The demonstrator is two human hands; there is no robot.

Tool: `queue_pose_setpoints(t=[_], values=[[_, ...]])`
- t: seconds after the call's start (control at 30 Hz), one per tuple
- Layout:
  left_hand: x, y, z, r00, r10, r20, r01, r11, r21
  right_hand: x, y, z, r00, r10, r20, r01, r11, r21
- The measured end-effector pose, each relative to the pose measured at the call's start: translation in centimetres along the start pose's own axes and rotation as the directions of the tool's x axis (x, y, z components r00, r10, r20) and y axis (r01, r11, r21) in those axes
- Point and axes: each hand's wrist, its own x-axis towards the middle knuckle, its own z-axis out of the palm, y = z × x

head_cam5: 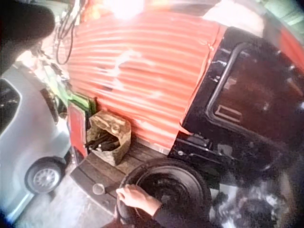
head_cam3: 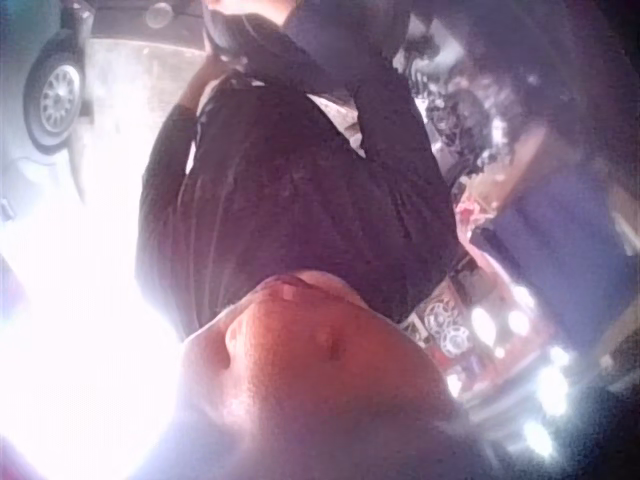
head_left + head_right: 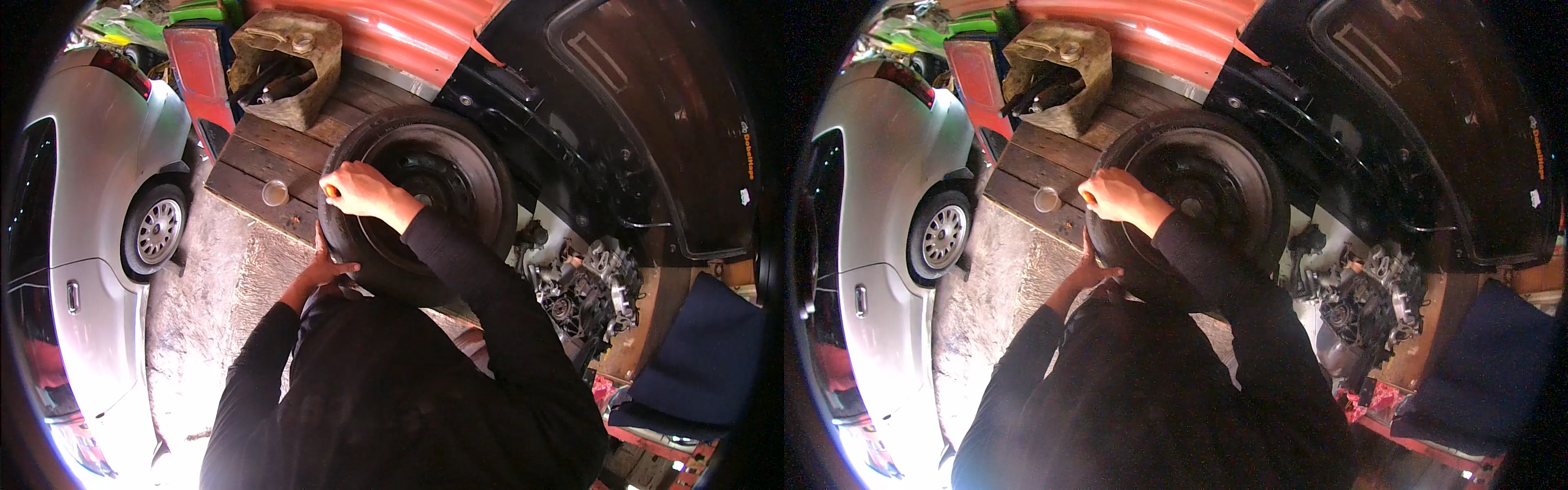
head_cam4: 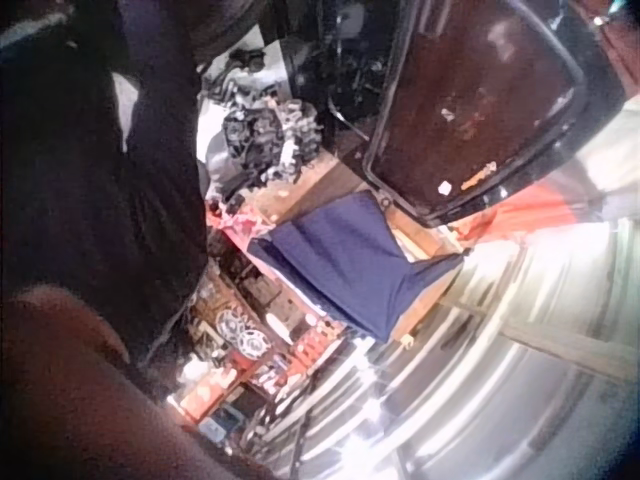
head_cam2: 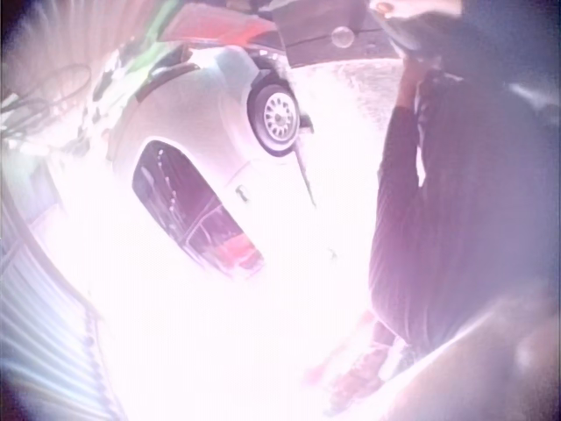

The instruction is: The person paints the inner surface of a car tire with a brush, repeatedly dipping the brush into a small container of paint and applying it to the rim and sidewall. The tire remains on a wooden pallet throughout the process.

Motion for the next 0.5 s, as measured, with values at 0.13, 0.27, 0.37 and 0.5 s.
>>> queue_pose_setpoints(t=[0.13, 0.27, 0.37, 0.5], values=[[-0.5, 0.4, 0.1, 1.0, 0.004, -0.025, -0.004, 1.0, 0.013, -0.8, -1.0, -0.3, 0.976, -0.01, 0.217, -0.02, 0.99, 0.137], [-0.5, 1.4, 0.1, 0.999, 0.02, -0.046, -0.018, 0.999, 0.038, 0.0, -0.5, -0.5, 0.999, -0.002, -0.039, 0.003, 1.0, 0.026], [-0.9, 2.1, 0.3, 0.998, 0.024, -0.066, -0.024, 1.0, 0.0, -0.8, -0.8, -0.5, 0.997, 0.005, -0.074, 0.002, 0.996, 0.088], [-1.1, 1.7, 0.4, 0.995, 0.033, -0.089, -0.033, 0.999, 0.0, -1.9, -1.6, -2.4, 0.985, -0.064, 0.158, 0.018, 0.961, 0.275]])
